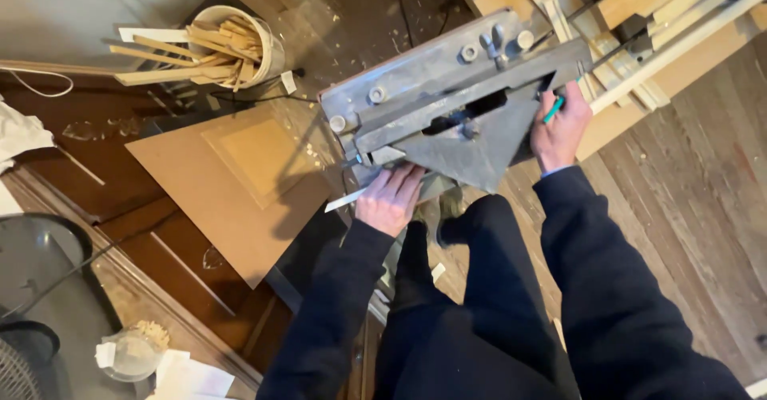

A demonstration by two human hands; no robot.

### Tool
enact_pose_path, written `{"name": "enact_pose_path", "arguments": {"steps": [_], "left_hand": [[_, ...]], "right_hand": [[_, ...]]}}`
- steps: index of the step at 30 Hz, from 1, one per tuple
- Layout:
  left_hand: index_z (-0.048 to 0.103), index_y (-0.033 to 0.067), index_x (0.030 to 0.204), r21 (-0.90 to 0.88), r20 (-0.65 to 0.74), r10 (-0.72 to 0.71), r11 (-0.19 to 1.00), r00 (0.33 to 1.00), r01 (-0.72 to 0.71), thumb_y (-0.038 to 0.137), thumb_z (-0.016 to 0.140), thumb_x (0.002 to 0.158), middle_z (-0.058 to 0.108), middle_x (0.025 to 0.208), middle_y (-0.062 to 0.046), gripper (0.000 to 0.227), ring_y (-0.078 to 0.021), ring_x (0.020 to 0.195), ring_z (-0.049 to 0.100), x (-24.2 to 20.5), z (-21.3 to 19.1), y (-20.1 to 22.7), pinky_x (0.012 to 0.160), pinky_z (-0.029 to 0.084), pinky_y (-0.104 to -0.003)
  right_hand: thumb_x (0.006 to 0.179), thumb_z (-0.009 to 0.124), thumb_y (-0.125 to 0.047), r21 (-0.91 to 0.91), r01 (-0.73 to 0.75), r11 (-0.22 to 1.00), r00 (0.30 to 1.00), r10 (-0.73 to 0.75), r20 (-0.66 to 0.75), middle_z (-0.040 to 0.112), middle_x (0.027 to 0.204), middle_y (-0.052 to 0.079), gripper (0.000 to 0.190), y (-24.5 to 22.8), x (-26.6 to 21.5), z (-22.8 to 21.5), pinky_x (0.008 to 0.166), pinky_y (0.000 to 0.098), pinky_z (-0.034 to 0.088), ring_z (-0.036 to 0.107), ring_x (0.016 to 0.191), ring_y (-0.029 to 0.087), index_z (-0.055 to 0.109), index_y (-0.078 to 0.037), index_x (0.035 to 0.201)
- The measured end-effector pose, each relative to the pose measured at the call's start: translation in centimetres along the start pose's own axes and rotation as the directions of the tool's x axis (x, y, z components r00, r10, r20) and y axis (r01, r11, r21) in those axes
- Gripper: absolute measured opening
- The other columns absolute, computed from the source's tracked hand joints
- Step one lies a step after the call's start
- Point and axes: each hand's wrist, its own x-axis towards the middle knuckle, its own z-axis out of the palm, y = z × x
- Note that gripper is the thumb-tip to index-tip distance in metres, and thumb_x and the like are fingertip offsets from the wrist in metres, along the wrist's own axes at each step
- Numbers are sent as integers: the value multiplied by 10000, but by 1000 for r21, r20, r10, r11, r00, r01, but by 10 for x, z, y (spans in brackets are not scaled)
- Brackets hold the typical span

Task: Measuring and marking wood molding pieces for picture frames and preparing them for cutting.

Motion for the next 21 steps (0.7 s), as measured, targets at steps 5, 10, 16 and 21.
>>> {"name": "enact_pose_path", "arguments": {"steps": [5,10,16,21], "left_hand": [[718,34,1158,44,3,39,998,999,-39,94,722,876,698,1132,-97,288,-256,952,667,3,-8,3,856,573,-341],[722,55,1113,-23,-7,-7,1000,1000,7,97,731,897,680,1065,-78,220,-235,918,653,-1,1,-1,792,556,-339],[689,71,1039,-6,40,-8,1000,999,8,80,704,845,662,1041,-78,195,-241,925,646,2,-5,1,805,551,-349],[692,68,1065,51,46,26,998,999,-28,71,684,819,665,1074,-97,246,-249,940,651,-2,0,-3,819,557,-338]], "right_hand": [[1044,663,-86,152,85,985,996,-85,-8,728,977,128,173,-5,-3,-1,816,311,524,646,895,152,638,13,1185],[1029,619,-78,228,-42,973,999,42,7,729,979,43,184,9,0,4,806,284,512,618,897,107,680,14,1176],[1109,440,-149,520,-155,840,987,158,39,698,905,-25,291,20,-2,5,719,282,484,597,816,77,685,8,1098],[1039,575,-71,103,139,985,990,-142,20,657,852,38,123,2,0,-4,701,338,477,588,772,122,629,39,1054]]}}
